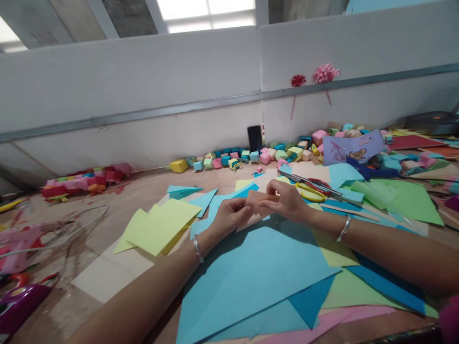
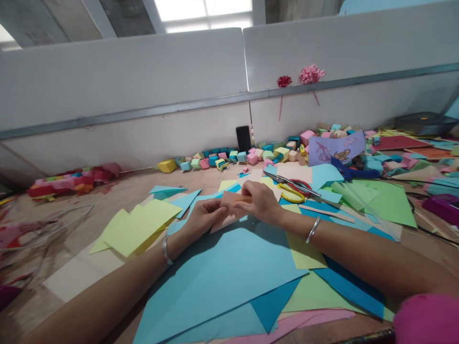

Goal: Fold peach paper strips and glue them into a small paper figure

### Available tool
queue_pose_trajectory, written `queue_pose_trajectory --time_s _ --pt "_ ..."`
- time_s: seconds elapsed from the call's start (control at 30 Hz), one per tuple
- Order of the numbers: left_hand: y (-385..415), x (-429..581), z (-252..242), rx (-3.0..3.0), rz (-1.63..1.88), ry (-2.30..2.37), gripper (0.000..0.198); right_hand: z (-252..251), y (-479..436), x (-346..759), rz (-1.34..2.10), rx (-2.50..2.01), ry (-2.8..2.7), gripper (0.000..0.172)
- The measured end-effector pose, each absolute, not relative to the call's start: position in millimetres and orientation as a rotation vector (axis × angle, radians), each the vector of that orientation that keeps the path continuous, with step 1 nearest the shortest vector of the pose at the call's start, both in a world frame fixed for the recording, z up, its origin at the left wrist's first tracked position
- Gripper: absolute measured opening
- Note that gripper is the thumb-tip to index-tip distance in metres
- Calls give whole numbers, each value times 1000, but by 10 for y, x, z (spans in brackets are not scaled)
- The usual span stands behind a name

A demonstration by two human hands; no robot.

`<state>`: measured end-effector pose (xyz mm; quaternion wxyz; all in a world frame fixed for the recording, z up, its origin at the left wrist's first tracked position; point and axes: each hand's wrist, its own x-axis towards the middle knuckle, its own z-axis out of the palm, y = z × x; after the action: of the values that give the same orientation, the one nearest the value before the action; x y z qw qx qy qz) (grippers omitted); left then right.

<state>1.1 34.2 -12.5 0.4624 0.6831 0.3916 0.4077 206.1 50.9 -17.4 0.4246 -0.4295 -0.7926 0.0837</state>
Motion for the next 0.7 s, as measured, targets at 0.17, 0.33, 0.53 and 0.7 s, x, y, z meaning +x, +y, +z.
queue_pose_trajectory --time_s 0.17,0.33,0.53,0.7 --pt "315 13 -73 1743 950 975 24 -143 470 2046 191 -1049 -2096 18" --pt "306 15 -59 1745 879 973 25 -111 433 2019 171 -1043 -2175 24" --pt "317 7 -92 1728 838 933 34 -101 408 2007 249 -1019 -2134 19" --pt "341 -4 -113 1724 853 947 35 -113 413 2003 287 -1030 -2111 16"
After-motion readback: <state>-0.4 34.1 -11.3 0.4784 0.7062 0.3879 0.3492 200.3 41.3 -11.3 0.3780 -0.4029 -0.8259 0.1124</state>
